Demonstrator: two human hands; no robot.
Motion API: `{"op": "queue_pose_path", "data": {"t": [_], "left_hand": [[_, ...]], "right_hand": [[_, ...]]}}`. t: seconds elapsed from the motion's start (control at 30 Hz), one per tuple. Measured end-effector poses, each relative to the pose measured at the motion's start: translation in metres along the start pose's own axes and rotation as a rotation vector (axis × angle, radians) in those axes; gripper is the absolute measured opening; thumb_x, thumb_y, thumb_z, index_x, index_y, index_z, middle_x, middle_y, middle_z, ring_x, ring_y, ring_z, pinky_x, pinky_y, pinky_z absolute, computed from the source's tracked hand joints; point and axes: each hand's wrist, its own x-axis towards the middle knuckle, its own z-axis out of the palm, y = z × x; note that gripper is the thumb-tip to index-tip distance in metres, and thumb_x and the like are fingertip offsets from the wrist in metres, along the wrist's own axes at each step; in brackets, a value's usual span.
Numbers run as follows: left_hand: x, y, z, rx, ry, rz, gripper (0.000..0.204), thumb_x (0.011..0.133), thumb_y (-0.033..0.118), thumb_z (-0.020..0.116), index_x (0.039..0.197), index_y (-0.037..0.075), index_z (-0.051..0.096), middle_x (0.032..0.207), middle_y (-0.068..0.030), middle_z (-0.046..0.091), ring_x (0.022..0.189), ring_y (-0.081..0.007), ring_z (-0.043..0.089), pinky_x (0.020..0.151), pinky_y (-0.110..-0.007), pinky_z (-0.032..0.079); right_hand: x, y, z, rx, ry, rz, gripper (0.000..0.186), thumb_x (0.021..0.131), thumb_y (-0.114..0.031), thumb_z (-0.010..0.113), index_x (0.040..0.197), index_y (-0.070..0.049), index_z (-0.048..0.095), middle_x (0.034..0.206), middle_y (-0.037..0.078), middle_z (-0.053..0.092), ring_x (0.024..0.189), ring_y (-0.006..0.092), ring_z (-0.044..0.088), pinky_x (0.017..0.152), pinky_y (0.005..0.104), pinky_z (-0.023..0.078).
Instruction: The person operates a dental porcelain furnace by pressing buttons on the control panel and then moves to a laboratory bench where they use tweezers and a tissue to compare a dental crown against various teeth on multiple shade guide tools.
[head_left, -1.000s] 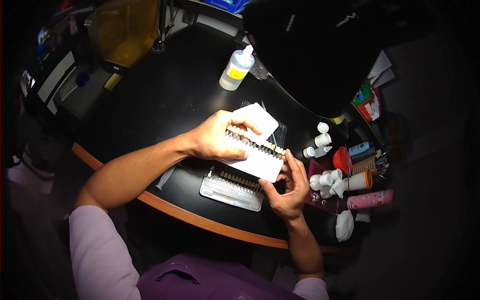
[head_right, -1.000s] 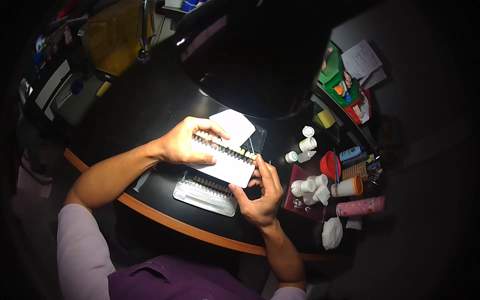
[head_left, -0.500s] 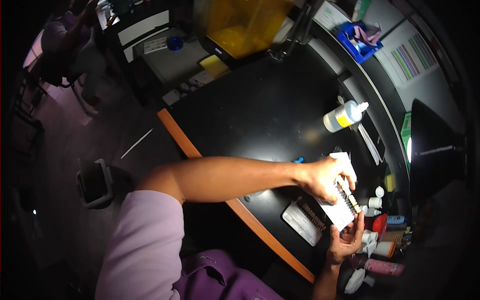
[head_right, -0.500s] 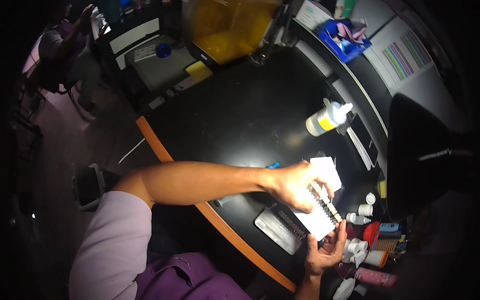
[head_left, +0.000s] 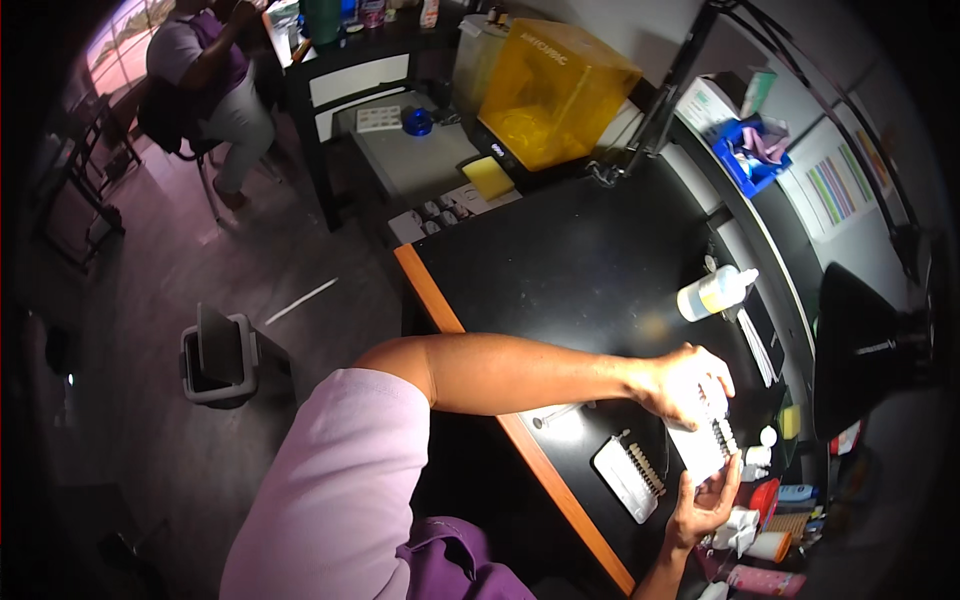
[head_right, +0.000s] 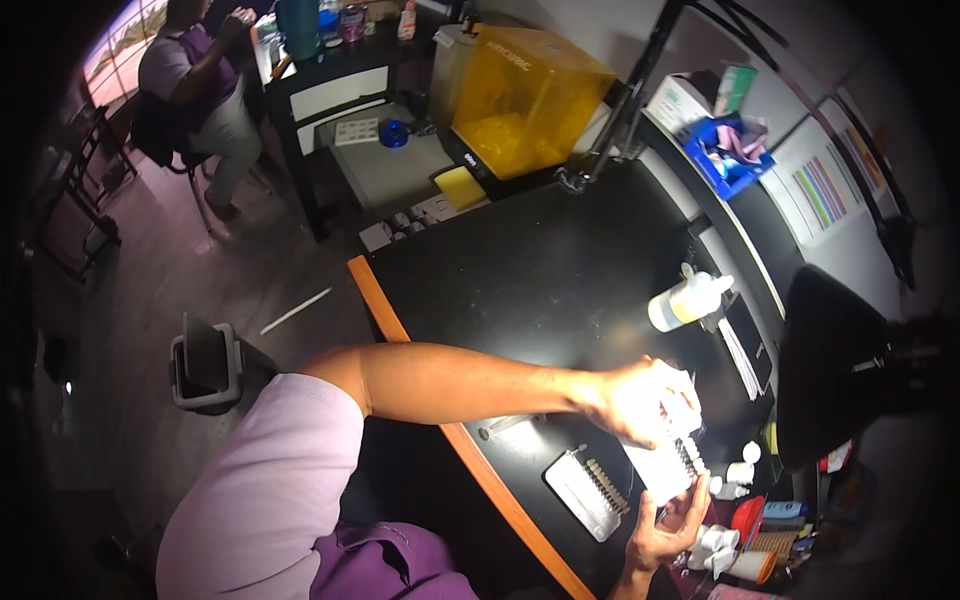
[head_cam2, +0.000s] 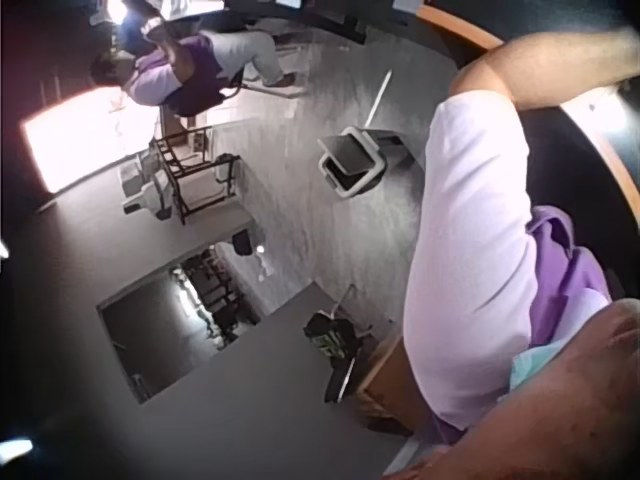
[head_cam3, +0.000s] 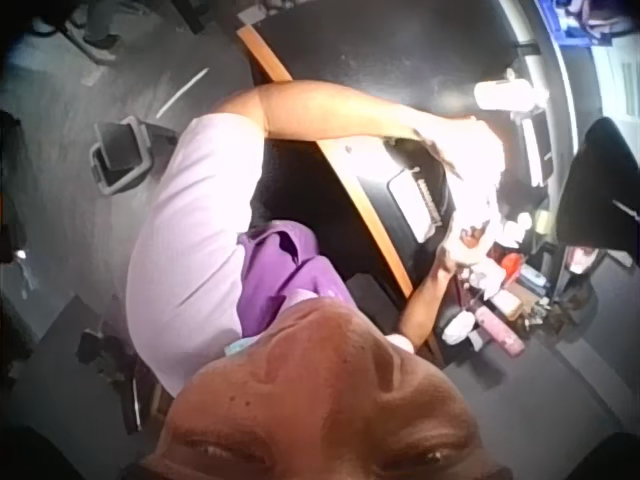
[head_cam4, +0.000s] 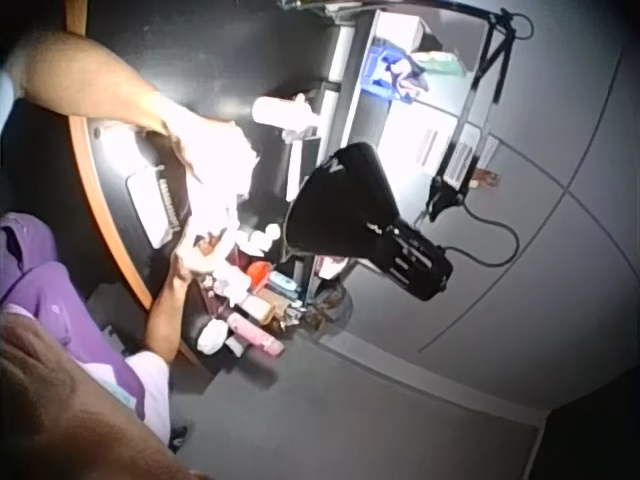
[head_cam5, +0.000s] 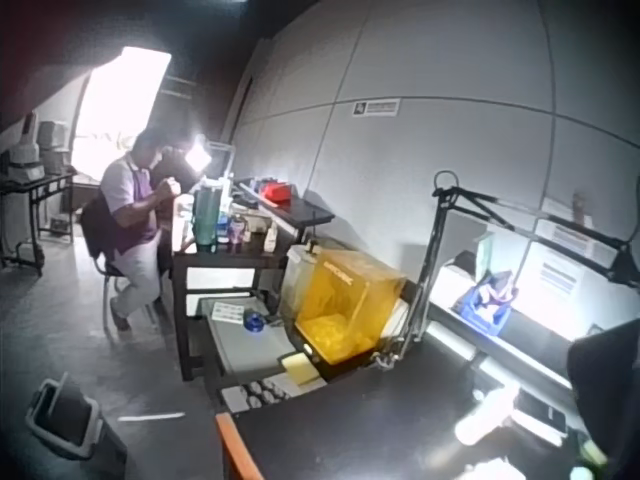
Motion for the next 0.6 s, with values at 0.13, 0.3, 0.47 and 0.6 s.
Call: {"op": "queue_pose_path", "data": {"t": [0.13, 0.3, 0.47, 0.6], "left_hand": [[0.005, -0.007, -0.001, -0.068, -0.001, 0.057, 0.059, 0.06, 0.023, 0.086, 0.112, 0.001, 0.069, 0.104, -0.0146, 0.073, 0.096, -0.0231, 0.072, 0.086, -0.036, 0.059], [0.004, -0.001, -0.009, -0.142, -0.138, 0.032, 0.057, 0.074, 0.013, 0.086, 0.124, -0.001, 0.063, 0.116, -0.0101, 0.07, 0.106, -0.0172, 0.066, 0.09, -0.033, 0.056], [0.006, 0.014, 0.001, -0.335, -0.145, -0.207, 0.06, 0.076, 0.004, 0.083, 0.13, -0.002, 0.057, 0.116, -0.0114, 0.067, 0.107, -0.0154, 0.064, 0.091, -0.03, 0.057], [0.007, -0.001, 0.001, -0.353, -0.135, -0.281, 0.062, 0.077, 0.0, 0.081, 0.134, -0.003, 0.055, 0.119, -0.0126, 0.066, 0.107, -0.0161, 0.064, 0.091, -0.03, 0.057]], "right_hand": [[0.006, -0.003, 0.0, -0.035, 0.068, -0.012, 0.081, 0.076, 0.012, 0.073, 0.15, 0.004, 0.04, 0.142, 0.016, 0.046, 0.118, 0.0239, 0.059, 0.084, 0.0271, 0.055], [0.017, -0.001, -0.003, -0.056, 0.055, -0.043, 0.081, 0.074, 0.016, 0.074, 0.147, 0.009, 0.041, 0.14, 0.016, 0.045, 0.125, 0.0249, 0.056, 0.088, 0.0296, 0.059], [0.016, 0.003, -0.015, -0.113, 0.097, -0.063, 0.079, 0.073, 0.013, 0.077, 0.145, 0.007, 0.045, 0.131, 0.014, 0.049, 0.117, 0.0214, 0.057, 0.084, 0.0271, 0.061], [0.011, -0.007, -0.01, -0.044, 0.119, 0.01, 0.079, 0.075, 0.015, 0.076, 0.146, 0.009, 0.042, 0.13, 0.016, 0.049, 0.112, 0.0227, 0.063, 0.083, 0.028, 0.062]]}}
